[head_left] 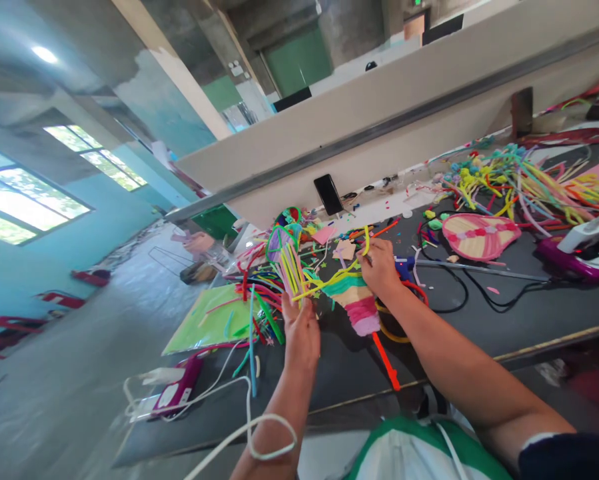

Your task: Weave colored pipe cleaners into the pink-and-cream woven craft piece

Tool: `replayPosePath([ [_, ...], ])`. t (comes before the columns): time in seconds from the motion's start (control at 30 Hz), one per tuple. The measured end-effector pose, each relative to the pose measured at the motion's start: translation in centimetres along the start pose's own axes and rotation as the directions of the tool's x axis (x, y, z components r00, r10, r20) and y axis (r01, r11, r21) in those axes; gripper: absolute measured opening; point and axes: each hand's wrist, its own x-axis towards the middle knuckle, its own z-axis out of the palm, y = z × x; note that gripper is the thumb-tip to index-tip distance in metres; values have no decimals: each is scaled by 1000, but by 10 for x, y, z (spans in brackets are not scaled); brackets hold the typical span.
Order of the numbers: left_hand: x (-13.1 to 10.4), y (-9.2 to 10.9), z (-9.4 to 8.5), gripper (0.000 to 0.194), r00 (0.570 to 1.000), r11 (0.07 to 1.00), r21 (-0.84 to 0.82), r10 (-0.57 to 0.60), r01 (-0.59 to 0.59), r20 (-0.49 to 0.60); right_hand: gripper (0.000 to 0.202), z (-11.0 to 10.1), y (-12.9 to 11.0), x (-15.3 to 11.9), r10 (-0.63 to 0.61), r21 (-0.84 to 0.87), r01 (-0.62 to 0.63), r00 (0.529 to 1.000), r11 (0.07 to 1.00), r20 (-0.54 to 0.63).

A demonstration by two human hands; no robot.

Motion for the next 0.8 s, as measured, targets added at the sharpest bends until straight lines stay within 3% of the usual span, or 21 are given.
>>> replayPosePath([
  [0.07,-8,-7,10,37,993,988,-107,-102,109,67,17,-5,-6,0,-7,14,7,999,1000,-36],
  [0.17,-11,-14,31,29,933,943,-104,-288,316,216,17,-10,-12,1,-45,29,47,996,998,-75],
  [0.3,10,-14,58,25,912,922,-49,-371,385,177,17,-14,-18,0,-120,29,122,991,992,-60],
  [0.4,34,-8,69,25,912,926,-43,-359,374,201,15,-19,-22,0,-109,-28,110,994,994,8],
  [0.53,55,-3,69,25,873,903,-35,-404,429,275,11,-25,-24,2,-64,-125,74,995,989,83],
  [0.63,59,-3,63,26,838,891,-9,-424,454,342,12,-24,-20,4,-92,-97,101,991,990,95],
  [0.8,55,-10,54,27,841,885,-77,-406,460,358,30,-13,-15,5,-82,78,85,996,993,-41],
])
